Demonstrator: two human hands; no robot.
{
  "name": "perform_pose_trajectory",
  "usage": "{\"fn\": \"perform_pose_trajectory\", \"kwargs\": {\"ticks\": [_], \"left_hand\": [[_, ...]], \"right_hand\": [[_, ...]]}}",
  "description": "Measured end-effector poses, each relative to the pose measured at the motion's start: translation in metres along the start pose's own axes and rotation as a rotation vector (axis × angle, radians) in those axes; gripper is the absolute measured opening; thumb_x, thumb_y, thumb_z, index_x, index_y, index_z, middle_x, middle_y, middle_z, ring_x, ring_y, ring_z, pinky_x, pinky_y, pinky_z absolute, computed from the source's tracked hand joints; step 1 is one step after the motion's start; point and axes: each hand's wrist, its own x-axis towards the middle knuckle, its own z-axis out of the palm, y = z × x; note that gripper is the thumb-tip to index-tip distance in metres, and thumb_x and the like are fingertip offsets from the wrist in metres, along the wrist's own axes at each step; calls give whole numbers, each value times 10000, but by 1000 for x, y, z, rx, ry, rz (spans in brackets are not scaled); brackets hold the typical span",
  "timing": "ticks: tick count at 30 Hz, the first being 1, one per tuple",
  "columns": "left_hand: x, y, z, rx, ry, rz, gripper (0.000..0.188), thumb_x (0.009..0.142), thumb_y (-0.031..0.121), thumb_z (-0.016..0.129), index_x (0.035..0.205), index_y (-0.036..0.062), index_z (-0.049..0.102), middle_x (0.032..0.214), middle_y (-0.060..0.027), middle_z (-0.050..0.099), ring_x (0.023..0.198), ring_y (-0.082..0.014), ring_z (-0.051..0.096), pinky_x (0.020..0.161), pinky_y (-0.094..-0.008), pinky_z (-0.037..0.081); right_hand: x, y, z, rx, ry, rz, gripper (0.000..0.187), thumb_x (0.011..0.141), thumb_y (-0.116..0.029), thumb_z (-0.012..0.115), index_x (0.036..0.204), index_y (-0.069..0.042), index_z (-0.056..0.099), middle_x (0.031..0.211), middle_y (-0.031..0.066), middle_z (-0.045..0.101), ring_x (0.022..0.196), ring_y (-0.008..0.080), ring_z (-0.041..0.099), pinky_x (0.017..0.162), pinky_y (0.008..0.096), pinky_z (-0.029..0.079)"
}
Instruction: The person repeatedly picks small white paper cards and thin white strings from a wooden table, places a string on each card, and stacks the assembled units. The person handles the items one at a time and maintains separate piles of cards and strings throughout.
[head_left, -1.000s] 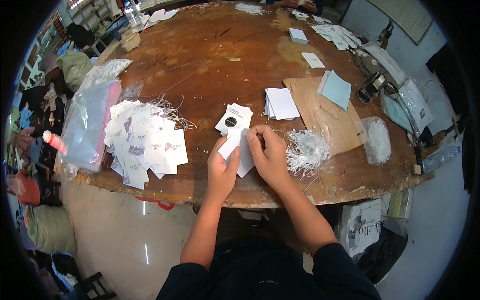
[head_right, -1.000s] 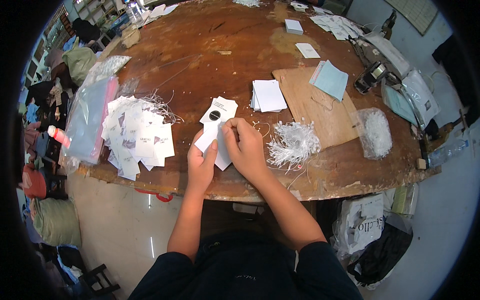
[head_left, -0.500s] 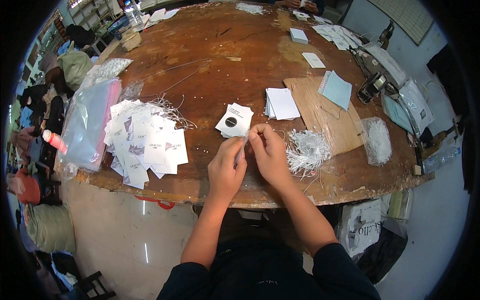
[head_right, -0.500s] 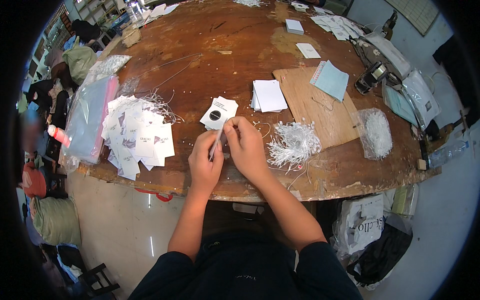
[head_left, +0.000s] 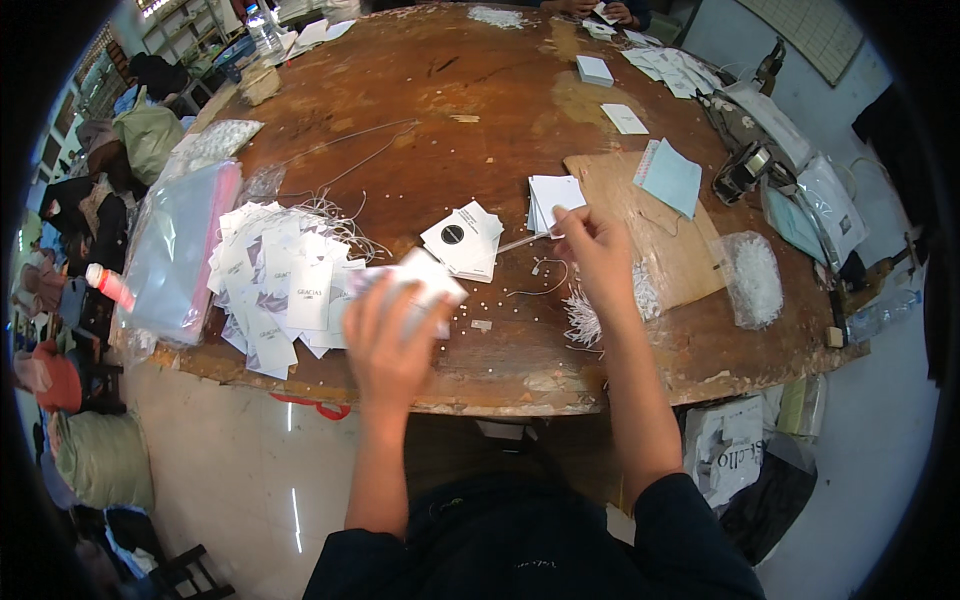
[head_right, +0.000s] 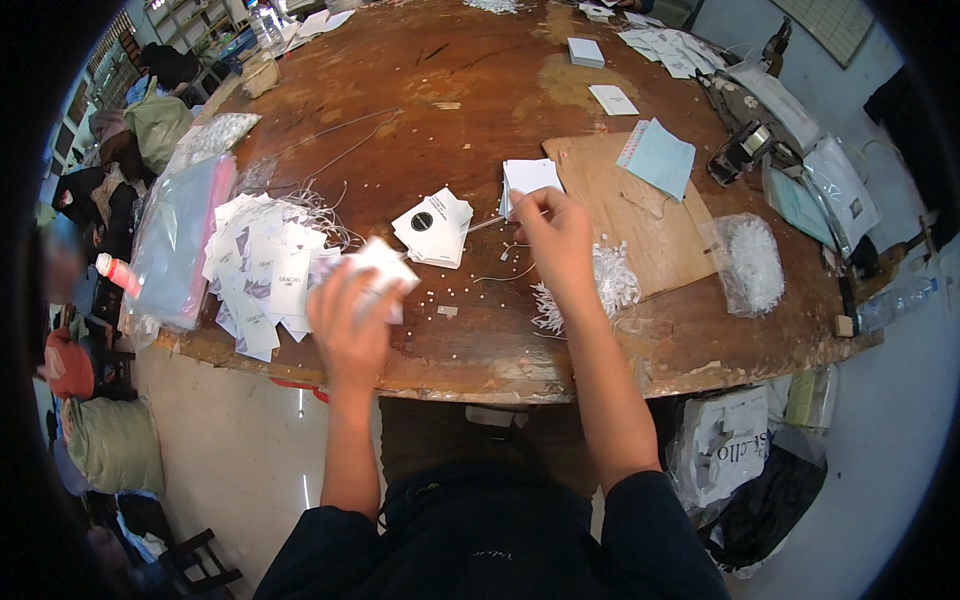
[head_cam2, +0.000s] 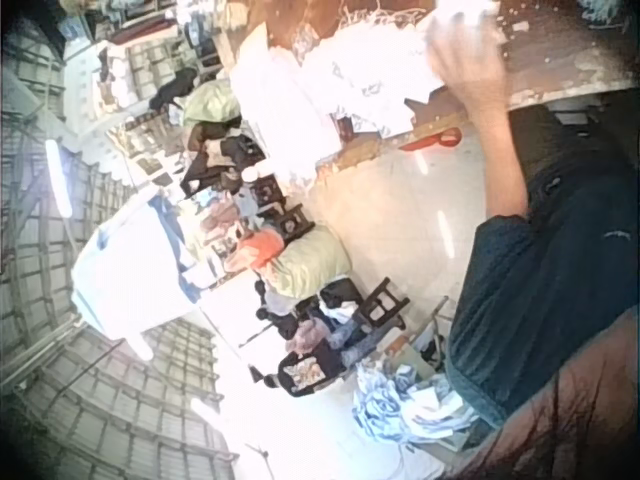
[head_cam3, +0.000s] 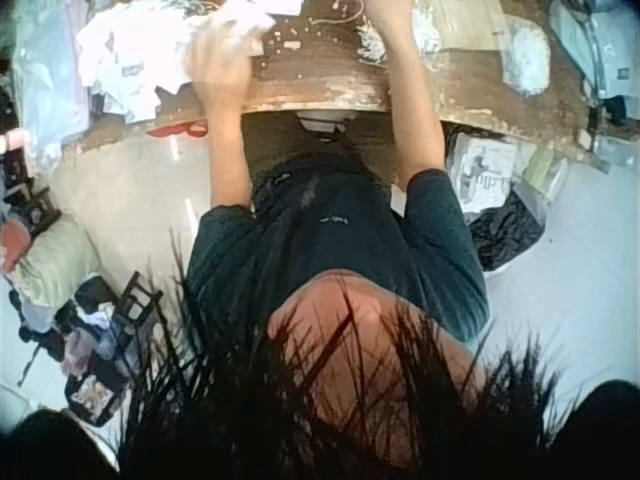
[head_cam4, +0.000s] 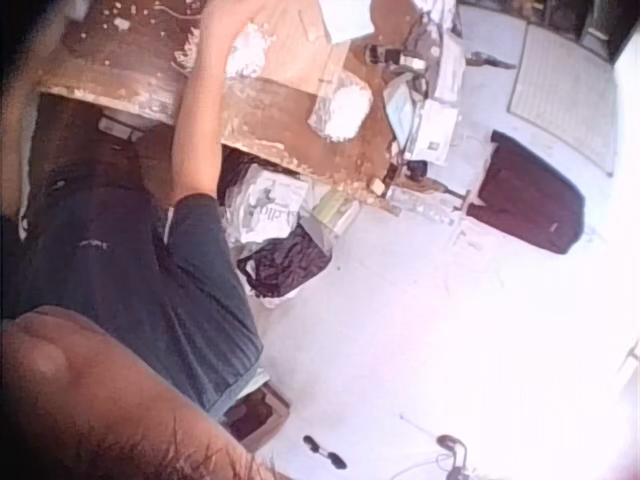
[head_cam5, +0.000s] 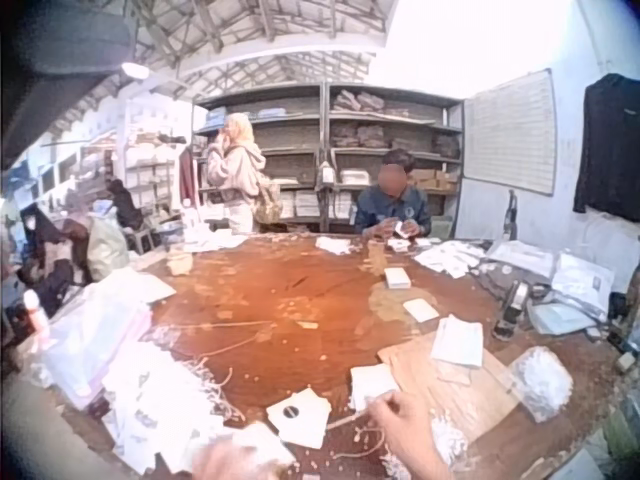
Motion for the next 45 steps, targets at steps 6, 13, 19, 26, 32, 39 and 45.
{"fn": "perform_pose_trajectory", "kwargs": {"ticks": [6,13,19,26,32,39,45], "left_hand": [[10,-81,-12,384,-327,-485,385,889,194,691,1273,188,662,1375,-81,516,1328,-283,460,1051,-605,357],[40,-49,25,0,-515,-483,435,899,384,703,1241,116,664,1468,-157,461,1385,-353,394,1093,-600,290],[65,-17,66,176,-243,-276,457,866,437,717,1140,73,720,1301,-115,613,1207,-291,561,1059,-465,374],[65,-8,75,-46,-478,-334,494,846,429,741,1124,22,709,1158,-110,681,1046,-320,658,933,-454,478],[68,-7,72,-63,-443,-337,447,840,392,758,1069,13,698,929,-163,715,813,-373,704,701,-446,560],[73,-4,67,-120,-402,-416,471,821,378,779,1105,12,694,974,-189,730,844,-373,716,693,-437,575],[71,-6,65,-170,-253,-372,486,801,316,800,1141,-12,686,1013,-194,721,872,-361,714,738,-419,579]], "right_hand": [[25,20,-18,-677,145,-314,339,886,-312,735,982,11,710,916,149,717,817,297,670,734,395,524],[18,42,-12,-1046,219,-311,452,815,-416,780,1034,-25,724,1109,153,665,1007,351,622,835,457,508],[12,40,-9,-1100,191,-326,506,797,-433,798,1028,11,726,1070,190,672,983,364,640,834,449,526],[14,47,-8,-1040,177,-315,454,792,-398,792,985,6,715,1153,215,648,1032,378,621,866,501,498],[10,47,-6,-1084,202,-297,401,811,-359,771,996,-6,724,1186,211,649,1085,378,613,893,504,489],[9,47,-7,-1067,201,-282,374,823,-351,754,1035,-43,736,1223,197,640,1125,375,590,924,508,472],[9,49,-6,-1050,228,-331,319,828,-315,737,988,-39,751,1249,193,622,1138,367,568,928,498,470]]}}
